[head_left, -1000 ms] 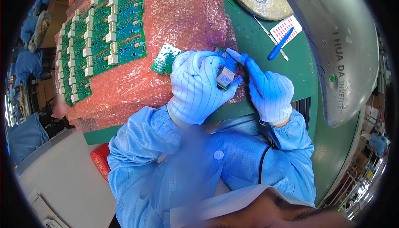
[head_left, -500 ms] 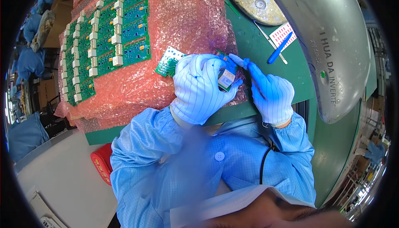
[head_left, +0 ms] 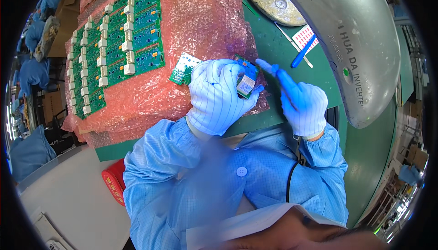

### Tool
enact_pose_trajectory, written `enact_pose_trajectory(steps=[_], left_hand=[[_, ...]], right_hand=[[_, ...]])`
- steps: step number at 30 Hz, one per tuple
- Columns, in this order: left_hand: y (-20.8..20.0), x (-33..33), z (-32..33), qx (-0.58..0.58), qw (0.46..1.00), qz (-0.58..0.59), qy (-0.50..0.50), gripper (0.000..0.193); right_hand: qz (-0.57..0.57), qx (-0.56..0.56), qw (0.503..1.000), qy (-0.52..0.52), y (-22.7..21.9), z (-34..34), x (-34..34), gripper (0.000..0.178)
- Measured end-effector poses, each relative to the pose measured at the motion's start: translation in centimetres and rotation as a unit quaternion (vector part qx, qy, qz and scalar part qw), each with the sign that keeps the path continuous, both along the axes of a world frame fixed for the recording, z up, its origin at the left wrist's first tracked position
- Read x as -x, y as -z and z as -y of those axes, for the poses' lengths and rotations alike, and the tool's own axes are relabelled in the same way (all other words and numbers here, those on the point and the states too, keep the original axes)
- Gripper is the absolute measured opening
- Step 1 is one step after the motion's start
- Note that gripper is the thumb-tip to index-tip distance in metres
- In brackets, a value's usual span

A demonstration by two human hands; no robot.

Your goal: Manually assembling and inspecting small electronic components on printed circuit boards.

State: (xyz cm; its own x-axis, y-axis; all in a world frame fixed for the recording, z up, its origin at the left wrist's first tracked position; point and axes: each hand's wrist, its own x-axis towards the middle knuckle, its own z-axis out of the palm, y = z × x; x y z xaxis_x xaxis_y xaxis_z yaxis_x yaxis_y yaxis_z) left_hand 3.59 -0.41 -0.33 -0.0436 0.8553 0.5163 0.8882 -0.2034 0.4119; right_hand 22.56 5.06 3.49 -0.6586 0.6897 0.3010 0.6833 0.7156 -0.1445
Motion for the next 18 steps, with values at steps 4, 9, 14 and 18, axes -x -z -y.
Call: enact_pose_trajectory(steps=[4,9,14,18], left_hand=[[0.2,-0.1,-0.1,0.004,1.0,-0.002,-0.008,0.054],[0.0,-0.2,-0.1,-0.005,1.0,0.005,-0.005,0.052],[-0.3,0.2,-0.3,-0.035,0.999,0.037,0.016,0.056],[-2.9,1.0,0.3,-0.078,0.939,0.335,0.003,0.058]], right_hand=[[-0.038,-0.073,0.997,-0.006,2.4,-0.5,0.2,0.04],[-0.092,0.006,0.996,0.011,3.2,-1.0,-1.4,0.039],[-0.153,0.077,0.985,0.027,3.3,-2.3,-3.2,0.039],[-0.319,0.29,0.899,-0.076,2.3,-4.5,-3.2,0.032]])
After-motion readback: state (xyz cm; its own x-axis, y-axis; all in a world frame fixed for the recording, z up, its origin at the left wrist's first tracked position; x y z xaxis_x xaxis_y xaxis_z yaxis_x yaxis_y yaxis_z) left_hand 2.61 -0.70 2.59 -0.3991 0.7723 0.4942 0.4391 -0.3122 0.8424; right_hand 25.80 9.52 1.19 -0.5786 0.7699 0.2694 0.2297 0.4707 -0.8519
